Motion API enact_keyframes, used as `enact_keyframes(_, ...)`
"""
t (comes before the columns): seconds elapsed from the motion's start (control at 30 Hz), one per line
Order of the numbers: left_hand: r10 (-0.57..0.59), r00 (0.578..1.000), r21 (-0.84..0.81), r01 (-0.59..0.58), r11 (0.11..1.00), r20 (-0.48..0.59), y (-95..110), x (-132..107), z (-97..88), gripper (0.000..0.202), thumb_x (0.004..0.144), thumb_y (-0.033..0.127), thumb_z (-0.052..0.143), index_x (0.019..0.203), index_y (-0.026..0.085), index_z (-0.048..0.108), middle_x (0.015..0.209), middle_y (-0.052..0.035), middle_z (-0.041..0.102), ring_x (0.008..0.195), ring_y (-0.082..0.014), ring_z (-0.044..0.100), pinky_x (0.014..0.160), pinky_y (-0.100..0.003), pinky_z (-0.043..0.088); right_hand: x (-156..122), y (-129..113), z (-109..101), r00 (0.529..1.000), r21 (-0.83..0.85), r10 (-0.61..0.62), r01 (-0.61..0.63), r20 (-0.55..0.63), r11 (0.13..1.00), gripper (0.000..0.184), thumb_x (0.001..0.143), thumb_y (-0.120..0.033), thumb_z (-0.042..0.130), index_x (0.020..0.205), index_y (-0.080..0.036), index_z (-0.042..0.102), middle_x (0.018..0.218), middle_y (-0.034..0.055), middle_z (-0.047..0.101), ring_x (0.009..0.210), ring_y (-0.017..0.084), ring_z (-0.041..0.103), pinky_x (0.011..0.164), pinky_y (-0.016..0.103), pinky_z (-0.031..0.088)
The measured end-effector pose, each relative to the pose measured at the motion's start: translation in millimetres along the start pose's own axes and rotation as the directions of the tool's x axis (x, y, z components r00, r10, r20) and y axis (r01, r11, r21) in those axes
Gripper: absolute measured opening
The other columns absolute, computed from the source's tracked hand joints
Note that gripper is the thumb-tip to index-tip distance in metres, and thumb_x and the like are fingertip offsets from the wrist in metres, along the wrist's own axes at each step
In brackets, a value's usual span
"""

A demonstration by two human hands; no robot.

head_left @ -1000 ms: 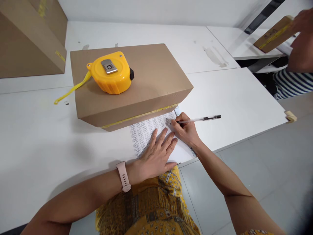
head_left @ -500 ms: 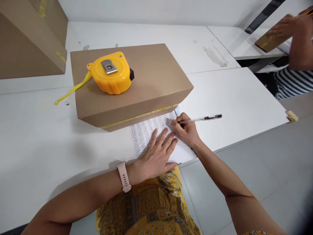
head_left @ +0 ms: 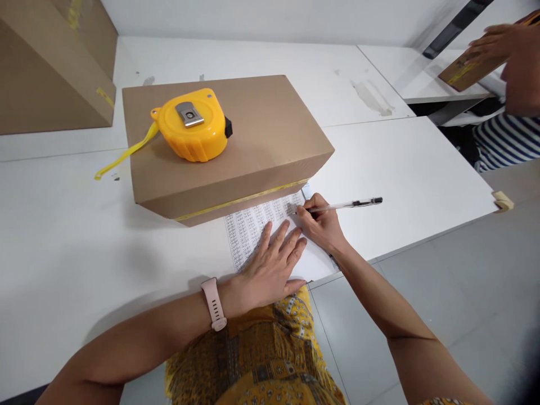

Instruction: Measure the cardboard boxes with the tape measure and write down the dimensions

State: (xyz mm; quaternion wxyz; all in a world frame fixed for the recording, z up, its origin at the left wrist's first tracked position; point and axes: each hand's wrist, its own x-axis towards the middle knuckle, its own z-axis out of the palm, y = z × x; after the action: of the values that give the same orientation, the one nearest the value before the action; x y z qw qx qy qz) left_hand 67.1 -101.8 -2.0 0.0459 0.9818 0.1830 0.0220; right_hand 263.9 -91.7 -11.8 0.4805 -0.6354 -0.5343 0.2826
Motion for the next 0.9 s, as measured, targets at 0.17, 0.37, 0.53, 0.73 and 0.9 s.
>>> enact_keyframes(0.17, 0.001, 1.0, -0.001, -0.001, 1.0, -0.011, 0.4, -0.1, -0.1, 0.083, 0.101, 0.067, 0.039, 0.159, 0.008, 0.038, 0.168, -0.0179, 0.033, 0.156, -0.0441, 0.021, 0.124, -0.067, 0.017, 0.0, -1.8, 0.2, 1.0, -0.005, -0.009, 0.009, 0.007, 1.0, 0.029, 0.091, -0.032, 0.066, 0.071, -0.024, 0.046, 0.06, -0.006, 0.04, 0.054, 0.011, 0.036, 0.051, 0.027, 0.029)
enact_keyframes(0.37, 0.001, 1.0, 0.002, -0.001, 1.0, -0.02, 0.2, -0.1, 0.8, 0.083, 0.101, 0.067, 0.04, 0.159, 0.008, 0.039, 0.167, -0.018, 0.034, 0.156, -0.0442, 0.022, 0.123, -0.067, 0.017, -0.5, -3.5, 0.6, 1.0, -0.031, -0.009, 0.009, -0.006, 0.999, 0.025, 0.09, -0.027, 0.063, 0.072, -0.024, 0.046, 0.059, -0.0066, 0.041, 0.054, 0.01, 0.037, 0.051, 0.026, 0.03)
enact_keyframes(0.53, 0.004, 1.0, 0.004, -0.004, 1.0, -0.023, -0.3, -0.1, 0.2, 0.082, 0.101, 0.066, 0.039, 0.158, 0.008, 0.04, 0.167, -0.0183, 0.034, 0.156, -0.0441, 0.022, 0.123, -0.067, 0.018, 0.9, -3.3, 0.5, 1.0, -0.015, -0.021, 0.021, -0.003, 1.0, 0.025, 0.09, -0.028, 0.063, 0.071, -0.024, 0.046, 0.058, -0.0071, 0.04, 0.052, 0.01, 0.036, 0.05, 0.026, 0.028)
enact_keyframes(0.73, 0.003, 1.0, 0.007, -0.003, 1.0, -0.024, -0.3, 0.0, -0.4, 0.082, 0.102, 0.067, 0.038, 0.158, 0.008, 0.04, 0.167, -0.0178, 0.035, 0.156, -0.0443, 0.023, 0.123, -0.067, 0.019, 0.6, -4.3, -0.1, 1.0, -0.01, -0.027, 0.027, 0.0, 1.0, 0.025, 0.088, -0.026, 0.064, 0.07, -0.024, 0.046, 0.058, -0.0073, 0.04, 0.052, 0.01, 0.036, 0.051, 0.026, 0.028)
enact_keyframes(0.9, 0.0, 1.0, 0.011, 0.001, 1.0, -0.021, 0.0, -0.1, -0.6, 0.081, 0.102, 0.066, 0.038, 0.159, 0.008, 0.04, 0.167, -0.0177, 0.034, 0.156, -0.044, 0.022, 0.124, -0.066, 0.018, 0.0, -3.2, 0.1, 1.0, -0.002, -0.01, 0.01, -0.007, 1.0, 0.024, 0.087, -0.025, 0.063, 0.071, -0.024, 0.046, 0.057, -0.0077, 0.041, 0.051, 0.01, 0.036, 0.05, 0.027, 0.028)
